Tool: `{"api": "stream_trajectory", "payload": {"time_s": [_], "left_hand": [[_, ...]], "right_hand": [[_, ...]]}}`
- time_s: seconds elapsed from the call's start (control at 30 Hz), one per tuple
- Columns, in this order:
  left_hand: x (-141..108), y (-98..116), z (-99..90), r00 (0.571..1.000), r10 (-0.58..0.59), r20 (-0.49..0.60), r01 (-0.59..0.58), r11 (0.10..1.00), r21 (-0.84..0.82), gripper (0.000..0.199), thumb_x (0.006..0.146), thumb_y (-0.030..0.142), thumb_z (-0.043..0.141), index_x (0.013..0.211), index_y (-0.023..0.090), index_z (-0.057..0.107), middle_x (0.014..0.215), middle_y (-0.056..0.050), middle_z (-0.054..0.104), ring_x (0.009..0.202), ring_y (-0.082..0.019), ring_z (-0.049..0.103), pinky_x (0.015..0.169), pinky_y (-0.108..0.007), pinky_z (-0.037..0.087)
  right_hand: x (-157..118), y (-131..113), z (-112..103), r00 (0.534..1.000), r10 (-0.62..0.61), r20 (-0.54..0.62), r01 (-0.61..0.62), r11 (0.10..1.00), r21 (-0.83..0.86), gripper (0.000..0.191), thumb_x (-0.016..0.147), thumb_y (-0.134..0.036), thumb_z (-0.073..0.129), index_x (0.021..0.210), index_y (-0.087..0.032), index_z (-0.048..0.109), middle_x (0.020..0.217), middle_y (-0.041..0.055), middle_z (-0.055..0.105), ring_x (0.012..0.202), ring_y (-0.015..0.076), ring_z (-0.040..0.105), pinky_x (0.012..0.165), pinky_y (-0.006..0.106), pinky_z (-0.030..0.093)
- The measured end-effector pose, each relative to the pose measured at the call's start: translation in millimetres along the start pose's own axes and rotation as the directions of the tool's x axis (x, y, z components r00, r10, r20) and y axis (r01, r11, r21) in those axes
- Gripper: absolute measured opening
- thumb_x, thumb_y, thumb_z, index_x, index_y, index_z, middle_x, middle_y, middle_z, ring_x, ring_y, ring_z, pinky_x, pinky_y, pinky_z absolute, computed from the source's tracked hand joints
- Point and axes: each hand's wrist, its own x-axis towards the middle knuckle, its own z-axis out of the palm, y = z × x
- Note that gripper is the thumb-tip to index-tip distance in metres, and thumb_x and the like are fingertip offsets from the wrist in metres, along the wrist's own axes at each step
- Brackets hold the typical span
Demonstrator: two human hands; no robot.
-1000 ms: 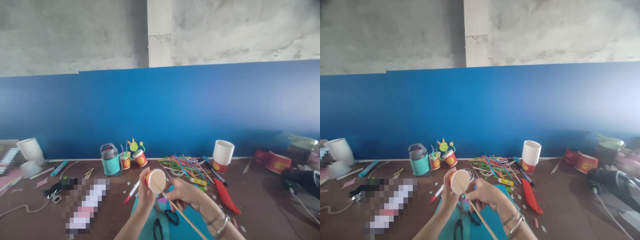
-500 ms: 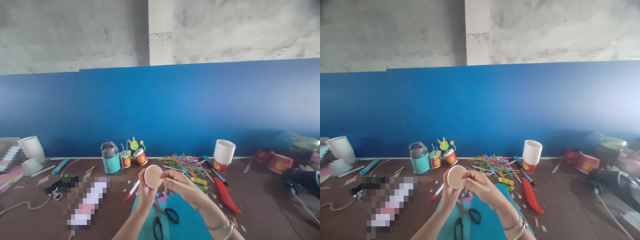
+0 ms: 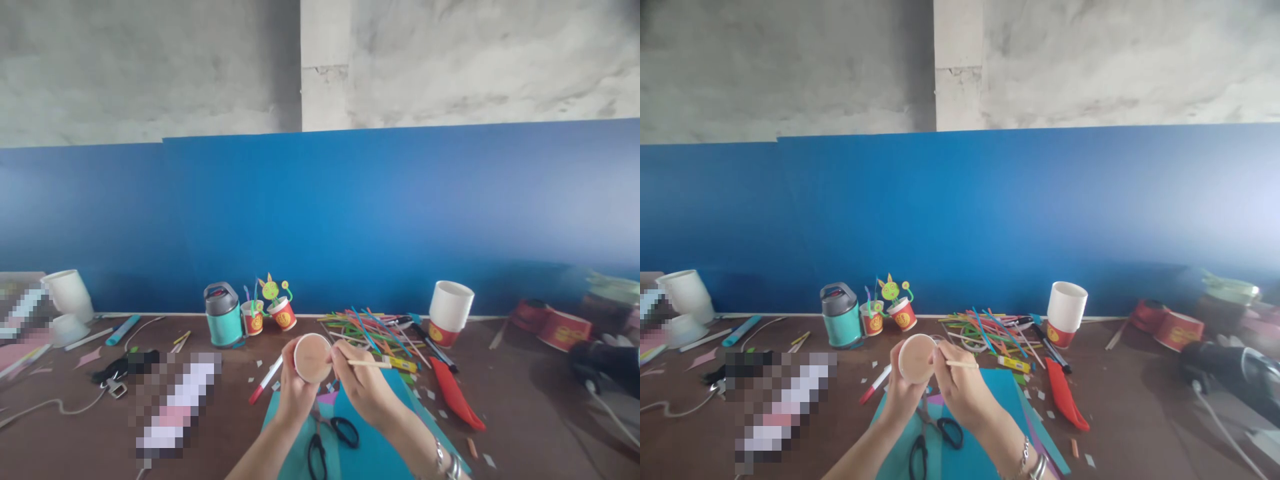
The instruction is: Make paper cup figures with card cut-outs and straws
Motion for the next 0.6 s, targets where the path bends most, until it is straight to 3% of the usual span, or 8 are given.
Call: {"api": "stream_trajectory", "payload": {"time_s": [0.13, 0.3, 0.6], "left_hand": [[1, -7, -1.7, 0.977, 0.208, 0.043, -0.213, 0.956, 0.203, 0.06, 0.056, 0.015, 0.081, 0.107, 0.023, 0.051, 0.104, -0.006, 0.062, 0.097, -0.023, 0.058, 0.088, -0.03, 0.043], [1, -10, -3.1, 0.971, 0.226, 0.083, -0.24, 0.922, 0.302, 0.06, 0.059, 0.019, 0.08, 0.11, 0.025, 0.047, 0.106, -0.007, 0.06, 0.097, -0.023, 0.057, 0.089, -0.032, 0.044], [2, -12, -3.7, 0.957, 0.278, 0.085, -0.29, 0.909, 0.299, 0.061, 0.061, 0.02, 0.078, 0.115, 0.022, 0.047, 0.108, -0.008, 0.061, 0.096, -0.023, 0.059, 0.086, -0.032, 0.046]], "right_hand": [[0, -3, -1, 1.0, -0.007, 0.003, 0.007, 1.0, -0.018, 0.033, 0.096, -0.033, 0.03, 0.077, -0.019, 0.053, 0.066, -0.0003, 0.053, 0.059, 0.0122, 0.046, 0.057, 0.022, 0.036], [0, -4, -2, 1.0, -0.02, -0.003, 0.02, 0.999, -0.044, 0.033, 0.096, -0.033, 0.03, 0.077, -0.019, 0.053, 0.066, -0.0002, 0.053, 0.059, 0.0123, 0.046, 0.058, 0.023, 0.036], [0, 1, 0, 1.0, -0.021, 0.005, 0.021, 1.0, -0.014, 0.031, 0.096, -0.032, 0.03, 0.077, -0.019, 0.052, 0.064, -0.0016, 0.05, 0.058, 0.0119, 0.045, 0.057, 0.023, 0.035]]}}
